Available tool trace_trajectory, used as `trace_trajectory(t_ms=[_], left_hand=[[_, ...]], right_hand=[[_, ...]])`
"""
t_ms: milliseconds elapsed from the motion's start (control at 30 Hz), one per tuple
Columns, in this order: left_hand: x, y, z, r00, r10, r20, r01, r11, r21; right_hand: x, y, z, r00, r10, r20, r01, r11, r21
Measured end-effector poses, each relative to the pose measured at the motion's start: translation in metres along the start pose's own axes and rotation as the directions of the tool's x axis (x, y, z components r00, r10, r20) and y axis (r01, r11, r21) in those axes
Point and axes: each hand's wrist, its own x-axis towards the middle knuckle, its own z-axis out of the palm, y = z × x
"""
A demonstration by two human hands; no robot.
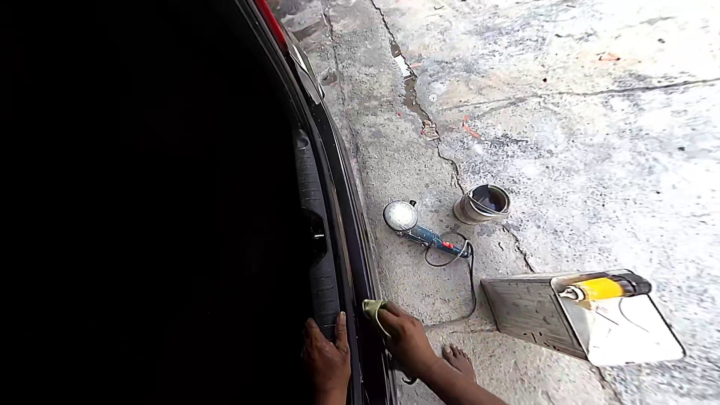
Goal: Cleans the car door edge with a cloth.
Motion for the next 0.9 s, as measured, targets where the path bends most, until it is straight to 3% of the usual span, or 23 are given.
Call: trace_trajectory(t_ms=[100,167,267,367,600,667,800,833,900], left_hand=[[0.000,-0.002,0.003,1.000,0.008,-0.020,-0.008,1.000,-0.006],[-0.001,-0.003,0.003,1.000,0.010,-0.016,-0.010,1.000,0.008],[-0.002,0.000,0.002,1.000,0.022,-0.012,-0.022,1.000,0.007],[0.000,0.003,0.000,1.000,0.023,0.007,-0.023,1.000,-0.005],[0.000,-0.006,0.007,0.999,0.036,-0.017,-0.036,0.999,-0.002],[-0.004,-0.006,0.006,1.000,0.021,0.003,-0.021,1.000,0.000],[-0.003,-0.004,-0.001,0.997,-0.021,0.080,0.019,0.999,0.035],[-0.003,-0.003,-0.002,0.995,-0.030,0.099,0.026,0.999,0.036],[-0.001,-0.002,-0.002,0.996,-0.018,0.085,0.016,0.999,0.031]], right_hand=[[0.087,-0.003,-0.016,0.998,0.057,0.006,-0.057,0.998,0.013],[0.102,-0.005,-0.016,0.999,0.023,-0.036,-0.024,0.999,-0.030],[0.031,-0.004,-0.002,0.999,0.012,0.039,-0.011,1.000,-0.025],[-0.037,-0.004,0.010,0.996,-0.085,0.020,0.086,0.995,-0.052],[0.104,0.001,-0.011,0.995,-0.065,-0.075,0.059,0.995,-0.087],[0.077,0.001,-0.009,0.994,-0.083,-0.069,0.075,0.991,-0.112],[-0.058,0.005,0.010,0.967,-0.233,0.107,0.243,0.966,-0.087],[-0.067,0.005,0.008,0.958,-0.257,0.128,0.270,0.958,-0.096],[-0.036,0.003,-0.002,0.964,-0.228,0.135,0.244,0.962,-0.119]])
